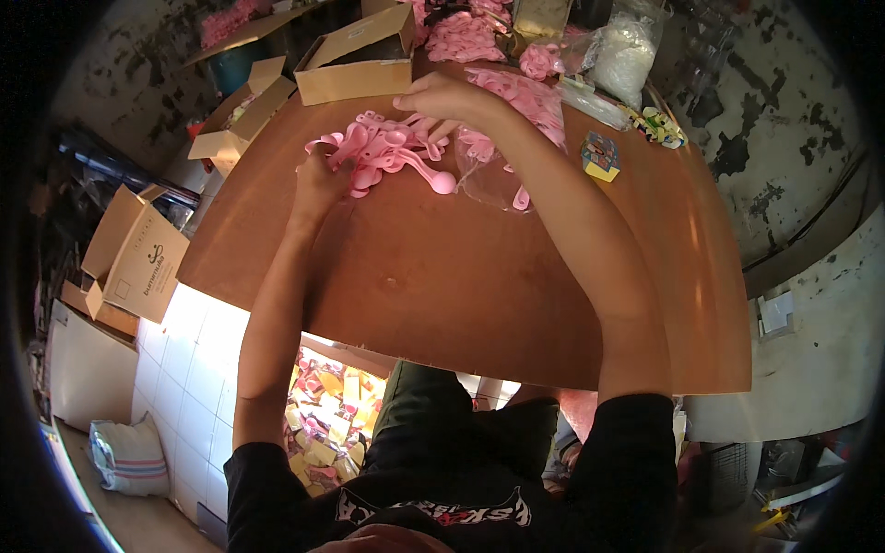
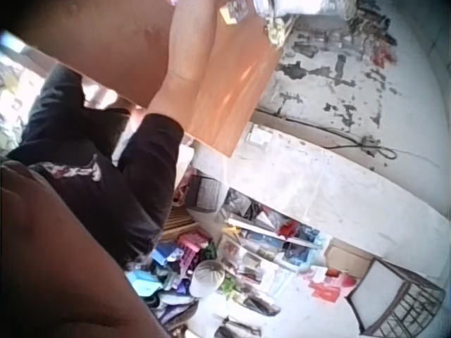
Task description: The person opens a small box and removes a stack of cards, then opens a plastic bag of pink plastic spoons and pours them onto the table. The person repeatedly picks up and drops the spoons, spreading them across the table surface.
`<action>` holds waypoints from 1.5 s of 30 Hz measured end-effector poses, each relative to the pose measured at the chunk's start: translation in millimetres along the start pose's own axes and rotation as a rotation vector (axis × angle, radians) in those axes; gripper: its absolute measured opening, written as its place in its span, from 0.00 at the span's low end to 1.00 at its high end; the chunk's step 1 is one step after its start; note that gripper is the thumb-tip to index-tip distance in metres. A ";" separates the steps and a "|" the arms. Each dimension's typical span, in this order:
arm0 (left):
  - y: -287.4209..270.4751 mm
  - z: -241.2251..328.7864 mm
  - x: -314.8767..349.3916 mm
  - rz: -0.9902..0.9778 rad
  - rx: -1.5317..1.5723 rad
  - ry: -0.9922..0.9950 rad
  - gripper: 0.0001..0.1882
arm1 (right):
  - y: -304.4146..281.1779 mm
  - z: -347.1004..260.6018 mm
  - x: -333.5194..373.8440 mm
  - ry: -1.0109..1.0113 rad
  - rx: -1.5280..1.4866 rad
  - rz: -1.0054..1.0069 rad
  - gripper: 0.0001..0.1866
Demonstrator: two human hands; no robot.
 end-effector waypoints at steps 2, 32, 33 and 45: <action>-10.7 -5.3 0.5 -0.028 -0.122 0.083 0.25 | -15.9 -9.6 40.9 -0.021 0.179 -0.049 0.27; -17.6 22.7 29.3 0.063 -0.710 0.079 0.34 | 33.8 119.9 67.7 0.471 0.699 0.210 0.38; -17.8 21.9 29.4 0.079 -0.716 0.079 0.34 | 39.2 121.9 72.2 0.420 0.703 0.250 0.37; -24.1 29.6 29.9 0.253 -0.772 0.218 0.27 | 61.8 107.0 147.9 -0.091 0.841 0.577 0.24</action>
Point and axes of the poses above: each hand's wrist, its own x-axis away from the middle knuckle, its own y-axis out of the palm, z = x × y, the point moved 1 cm from there along -x, towards the middle knuckle, and after that the axes turned 7 degrees about x, right-handed, at the moved point
